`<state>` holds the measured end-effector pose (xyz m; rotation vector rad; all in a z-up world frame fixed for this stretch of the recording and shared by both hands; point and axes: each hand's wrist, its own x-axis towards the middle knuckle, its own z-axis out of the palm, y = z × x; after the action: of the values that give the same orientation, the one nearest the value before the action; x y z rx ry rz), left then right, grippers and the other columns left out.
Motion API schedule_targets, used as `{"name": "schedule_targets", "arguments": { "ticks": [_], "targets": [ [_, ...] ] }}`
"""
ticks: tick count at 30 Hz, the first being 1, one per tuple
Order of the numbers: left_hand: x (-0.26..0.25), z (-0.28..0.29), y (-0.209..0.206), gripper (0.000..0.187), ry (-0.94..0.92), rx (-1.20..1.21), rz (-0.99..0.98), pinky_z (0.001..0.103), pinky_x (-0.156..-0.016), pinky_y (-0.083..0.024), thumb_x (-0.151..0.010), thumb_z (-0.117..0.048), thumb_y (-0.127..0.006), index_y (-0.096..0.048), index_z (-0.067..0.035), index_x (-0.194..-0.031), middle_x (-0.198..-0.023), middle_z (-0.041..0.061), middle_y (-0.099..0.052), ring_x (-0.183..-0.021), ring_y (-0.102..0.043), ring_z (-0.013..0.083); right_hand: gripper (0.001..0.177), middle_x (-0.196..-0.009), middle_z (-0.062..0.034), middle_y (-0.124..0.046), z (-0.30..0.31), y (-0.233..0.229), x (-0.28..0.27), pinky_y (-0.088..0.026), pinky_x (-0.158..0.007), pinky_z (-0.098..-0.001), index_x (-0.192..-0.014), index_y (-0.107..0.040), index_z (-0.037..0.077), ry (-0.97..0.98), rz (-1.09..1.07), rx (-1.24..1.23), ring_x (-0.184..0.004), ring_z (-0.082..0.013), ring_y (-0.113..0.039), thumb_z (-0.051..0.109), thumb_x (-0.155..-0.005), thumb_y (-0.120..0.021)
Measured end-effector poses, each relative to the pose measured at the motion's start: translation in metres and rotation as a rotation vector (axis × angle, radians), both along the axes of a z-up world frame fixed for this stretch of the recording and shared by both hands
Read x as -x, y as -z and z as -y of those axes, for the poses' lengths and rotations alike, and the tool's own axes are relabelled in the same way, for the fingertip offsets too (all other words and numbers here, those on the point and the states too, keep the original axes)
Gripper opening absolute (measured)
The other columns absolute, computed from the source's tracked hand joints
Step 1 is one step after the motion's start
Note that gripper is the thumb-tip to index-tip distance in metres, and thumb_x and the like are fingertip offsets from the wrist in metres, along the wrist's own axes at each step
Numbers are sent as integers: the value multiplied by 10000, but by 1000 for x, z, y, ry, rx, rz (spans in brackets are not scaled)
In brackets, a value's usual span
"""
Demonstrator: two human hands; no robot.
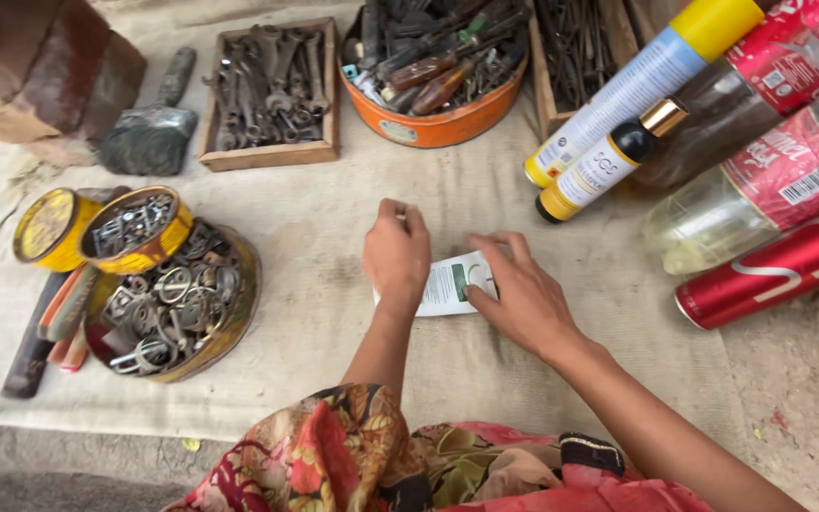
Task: Organizing and sorting various hand tools, hardware parts, and cosmetic bottles on a workstation.
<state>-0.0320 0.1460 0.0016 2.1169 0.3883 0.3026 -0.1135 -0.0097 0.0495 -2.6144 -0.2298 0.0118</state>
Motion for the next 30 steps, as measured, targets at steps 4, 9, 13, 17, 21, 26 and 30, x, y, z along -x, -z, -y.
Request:
{"name": "schedule_targets", "arguments": {
  "ticks": [4, 9, 13, 17, 21, 26, 30],
  "targets": [
    [17, -35, 5, 265, -18, -260, -146, 474, -763, -557, -962, -342, -580, -702, -117, -1027, -919, 128, -761, -882, -705, 323, 611, -1414, -110, -483, -8, -2, -9, -498, -967, -454, -1435, -553, 230, -96, -40, 86, -1193, -305, -588, 256, -845, -708],
    [28, -44, -8, 449, 47, -203, -545, 425, -814, -585, -1053, -494, -443, -682, -118, -1111, -1000, 134, -771, -921, -766, 255, 511, -1298, -65, -579, -8, -11, -7, -533, -963, -392, -1310, -619, 203, -3, -270, 90, -1116, -218, -657, 296, -831, -772],
    [21, -40, -3, 509, -36, -111, -508, 466, -872, -546, -1018, -537, -403, -713, -142, -1097, -1038, 127, -753, -997, -715, 300, 333, -1173, -44, -715, 4, 1, 1, -590, -848, -370, -1168, -683, 142, 60, -297, -192, -980, -205, -738, 271, -868, -751],
    [11, -26, -6, 564, -108, 38, -247, 487, -899, -512, -1028, -557, -367, -687, -105, -1135, -1042, 162, -750, -1004, -698, 352, 280, -1110, -118, -692, 24, 9, 10, -617, -777, -361, -1154, -616, 67, 226, -217, -504, -944, -230, -752, 136, -897, -703],
    [13, 5, -33, 592, 182, 263, -123, 419, -850, -560, -996, -600, -360, -627, -110, -1192, -949, 115, -790, -903, -754, 263, 216, -1206, -172, -630, 40, -4, 14, -611, -825, -357, -1173, -486, 25, 425, -31, -886, -1036, -226, -726, 46, -973, -566],
    [38, 67, -58, 493, 578, 257, 158, 367, -785, -612, -912, -551, -601, -647, -142, -1184, -884, 72, -794, -822, -786, 211, 280, -1216, -195, -645, 59, 13, 18, -622, -885, -321, -1235, -344, 27, 401, 198, -974, -1083, -217, -705, 40, -1027, -531],
    [55, 92, -67, 604, 738, 130, 179, 393, -789, -597, -819, -496, -684, -570, -215, -1341, -898, 65, -766, -875, -769, 220, 328, -1188, -178, -666, 68, 24, 21, -637, -817, -324, -1231, -357, 35, 591, 169, -965, -1030, -195, -704, 82, -1001, -586]
  ]
}}
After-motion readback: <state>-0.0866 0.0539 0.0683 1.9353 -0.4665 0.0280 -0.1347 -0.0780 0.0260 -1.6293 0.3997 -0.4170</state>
